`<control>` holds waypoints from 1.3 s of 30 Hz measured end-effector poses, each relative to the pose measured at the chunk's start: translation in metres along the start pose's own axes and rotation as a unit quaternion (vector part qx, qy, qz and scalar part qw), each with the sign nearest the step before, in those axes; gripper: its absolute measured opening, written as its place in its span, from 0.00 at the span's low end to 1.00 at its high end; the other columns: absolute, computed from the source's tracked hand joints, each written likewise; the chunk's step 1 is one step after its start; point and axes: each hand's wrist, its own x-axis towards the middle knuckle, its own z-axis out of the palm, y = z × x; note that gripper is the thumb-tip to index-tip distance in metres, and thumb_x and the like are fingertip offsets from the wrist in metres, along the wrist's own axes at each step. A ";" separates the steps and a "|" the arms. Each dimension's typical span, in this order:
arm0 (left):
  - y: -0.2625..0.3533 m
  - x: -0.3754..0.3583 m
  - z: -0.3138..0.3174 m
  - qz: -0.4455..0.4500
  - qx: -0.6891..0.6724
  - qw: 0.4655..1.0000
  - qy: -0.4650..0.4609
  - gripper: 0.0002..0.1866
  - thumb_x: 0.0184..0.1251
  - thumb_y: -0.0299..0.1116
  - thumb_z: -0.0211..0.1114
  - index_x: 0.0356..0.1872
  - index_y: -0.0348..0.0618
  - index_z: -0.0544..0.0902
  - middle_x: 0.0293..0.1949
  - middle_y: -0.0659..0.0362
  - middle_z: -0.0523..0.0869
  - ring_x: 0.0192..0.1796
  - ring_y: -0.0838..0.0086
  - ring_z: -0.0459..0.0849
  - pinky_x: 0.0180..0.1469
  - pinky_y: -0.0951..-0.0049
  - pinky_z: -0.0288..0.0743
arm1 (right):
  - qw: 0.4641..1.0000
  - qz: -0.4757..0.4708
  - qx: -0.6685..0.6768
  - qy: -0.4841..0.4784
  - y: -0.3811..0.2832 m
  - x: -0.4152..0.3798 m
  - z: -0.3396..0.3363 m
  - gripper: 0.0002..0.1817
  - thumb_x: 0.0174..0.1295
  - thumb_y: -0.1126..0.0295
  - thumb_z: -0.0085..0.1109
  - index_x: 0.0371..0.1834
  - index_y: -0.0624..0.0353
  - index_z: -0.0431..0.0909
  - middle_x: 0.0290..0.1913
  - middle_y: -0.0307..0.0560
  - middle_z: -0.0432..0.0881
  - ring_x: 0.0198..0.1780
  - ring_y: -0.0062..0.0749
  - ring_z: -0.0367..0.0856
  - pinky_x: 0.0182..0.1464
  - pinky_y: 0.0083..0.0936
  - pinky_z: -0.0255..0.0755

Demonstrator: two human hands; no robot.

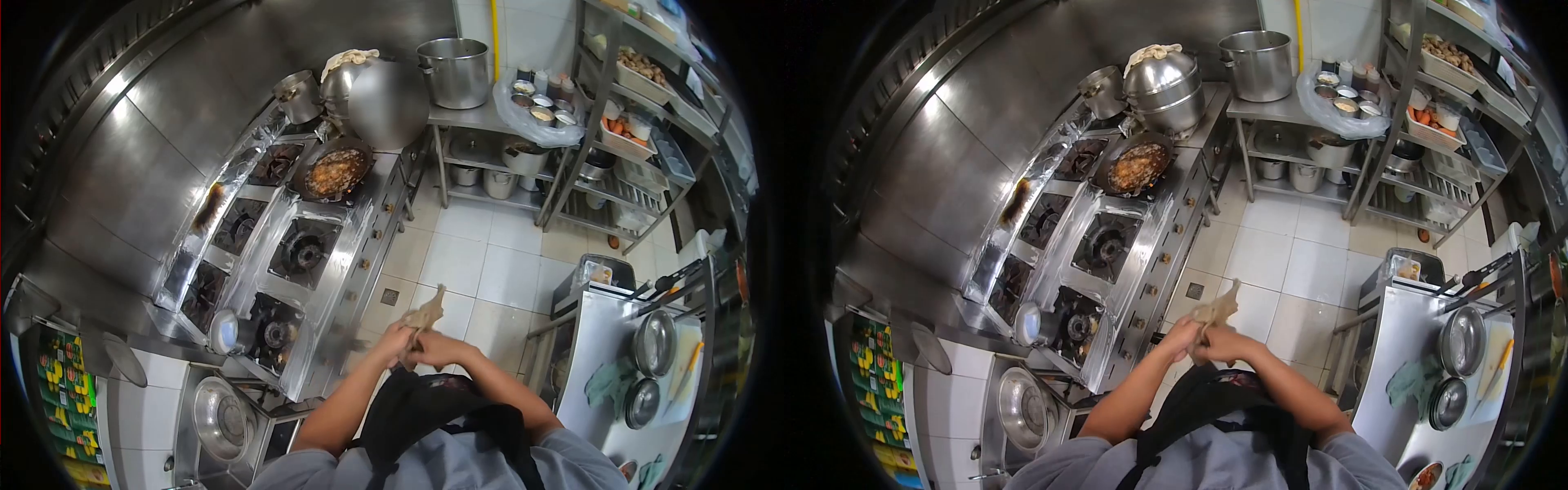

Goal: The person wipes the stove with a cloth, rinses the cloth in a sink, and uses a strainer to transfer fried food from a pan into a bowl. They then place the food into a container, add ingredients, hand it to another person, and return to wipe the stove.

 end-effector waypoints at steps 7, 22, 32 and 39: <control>0.003 0.030 -0.087 -0.007 -0.322 0.946 0.046 0.25 0.79 0.45 0.47 0.67 0.40 0.71 0.61 0.50 0.81 0.60 0.57 0.82 0.64 0.55 0.77 | 0.945 0.052 0.234 0.224 0.095 -0.030 -0.012 0.33 0.64 0.64 0.63 0.72 0.60 0.68 0.66 0.57 0.76 0.65 0.43 0.77 0.65 0.36 0.74; 0.138 0.468 -0.208 0.180 0.591 0.663 0.422 0.46 0.60 0.43 0.70 0.80 0.60 0.57 0.77 0.40 0.59 0.78 0.49 0.58 0.73 0.34 0.49 | 0.540 0.303 0.764 0.180 0.390 -0.327 0.218 0.19 0.70 0.55 0.51 0.52 0.54 0.84 0.48 0.51 0.86 0.52 0.42 0.84 0.56 0.37 0.76; 0.111 0.461 -0.236 0.102 0.657 0.607 0.436 0.49 0.60 0.46 0.72 0.80 0.49 0.55 0.76 0.40 0.62 0.77 0.51 0.62 0.77 0.46 0.52 | 0.759 0.423 0.439 0.228 0.331 -0.143 0.026 0.19 0.70 0.59 0.58 0.58 0.58 0.77 0.45 0.45 0.84 0.42 0.29 0.85 0.37 0.30 0.80; -0.001 0.276 -0.273 0.004 0.668 0.600 0.441 0.52 0.54 0.56 0.74 0.78 0.49 0.60 0.73 0.45 0.68 0.73 0.46 0.67 0.75 0.45 0.55 | 0.745 0.401 0.445 0.292 0.327 -0.100 -0.040 0.18 0.70 0.66 0.58 0.59 0.62 0.76 0.44 0.44 0.83 0.36 0.25 0.82 0.36 0.24 0.79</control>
